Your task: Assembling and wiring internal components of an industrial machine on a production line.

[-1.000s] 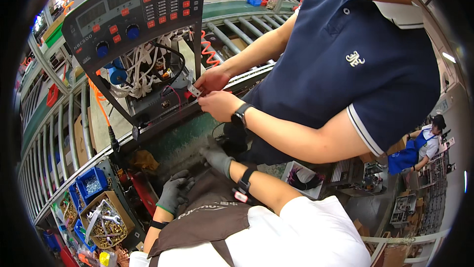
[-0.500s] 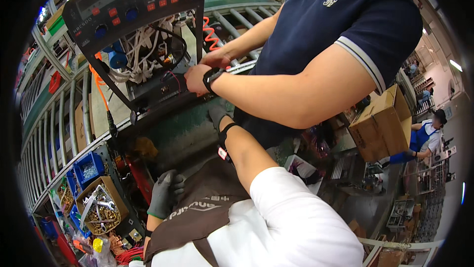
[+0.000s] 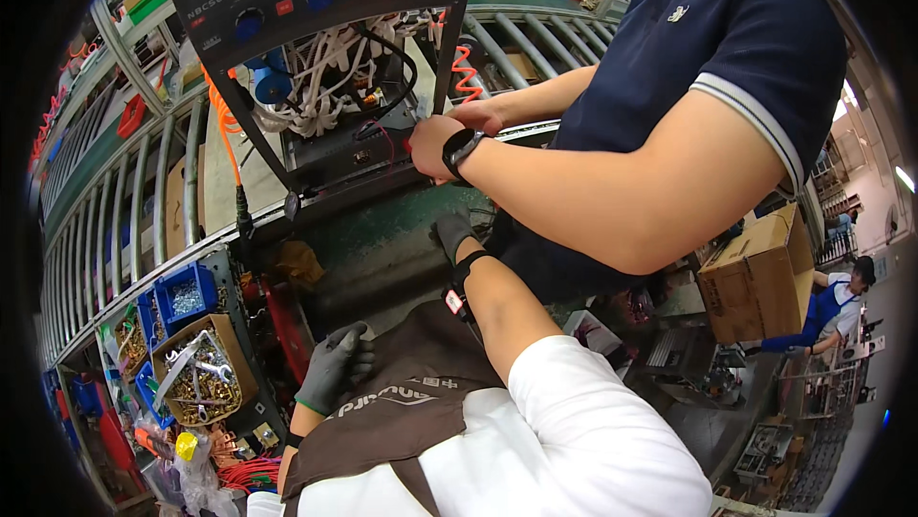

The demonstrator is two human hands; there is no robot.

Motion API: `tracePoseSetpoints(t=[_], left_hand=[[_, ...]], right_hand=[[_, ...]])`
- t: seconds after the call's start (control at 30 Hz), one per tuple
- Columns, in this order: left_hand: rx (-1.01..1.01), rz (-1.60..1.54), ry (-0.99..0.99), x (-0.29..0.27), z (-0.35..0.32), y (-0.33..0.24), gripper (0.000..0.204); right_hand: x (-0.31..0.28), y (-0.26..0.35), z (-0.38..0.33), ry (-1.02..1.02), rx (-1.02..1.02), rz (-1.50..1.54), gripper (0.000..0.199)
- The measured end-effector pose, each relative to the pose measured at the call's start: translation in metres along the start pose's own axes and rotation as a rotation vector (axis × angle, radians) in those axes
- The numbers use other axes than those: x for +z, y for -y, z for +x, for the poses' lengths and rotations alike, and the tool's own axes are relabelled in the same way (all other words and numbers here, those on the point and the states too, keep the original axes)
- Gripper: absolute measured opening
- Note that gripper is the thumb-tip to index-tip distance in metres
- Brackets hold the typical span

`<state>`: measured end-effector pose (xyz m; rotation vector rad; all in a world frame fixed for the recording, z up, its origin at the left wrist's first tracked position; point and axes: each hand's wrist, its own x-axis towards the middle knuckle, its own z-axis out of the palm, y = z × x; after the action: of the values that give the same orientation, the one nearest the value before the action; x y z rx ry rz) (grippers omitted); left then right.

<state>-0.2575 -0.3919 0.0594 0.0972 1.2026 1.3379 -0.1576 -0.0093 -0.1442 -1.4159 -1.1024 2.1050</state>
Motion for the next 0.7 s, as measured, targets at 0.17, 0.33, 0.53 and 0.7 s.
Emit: tracePoseSetpoints(t=[0.17,0.33,0.53,0.7], left_hand=[[0.046,0.031,-0.073,-0.013,0.006,0.005,0.047],[0.042,0.023,-0.127,-0.014,0.016,-0.009,0.040],[0.019,0.029,-0.149,-0.021,0.026,-0.018,0.031],[0.100,0.039,0.047,-0.024,0.028,-0.033,0.041]], right_hand=[[0.052,-0.021,-0.057,0.308,-0.186,-0.367,0.020],[0.139,0.018,-0.187,0.711,-0.038,-0.668,0.033],[0.174,0.015,-0.221,0.893,-0.306,-0.965,0.034],[0.166,0.031,-0.221,1.003,-0.065,-0.841,0.024]])
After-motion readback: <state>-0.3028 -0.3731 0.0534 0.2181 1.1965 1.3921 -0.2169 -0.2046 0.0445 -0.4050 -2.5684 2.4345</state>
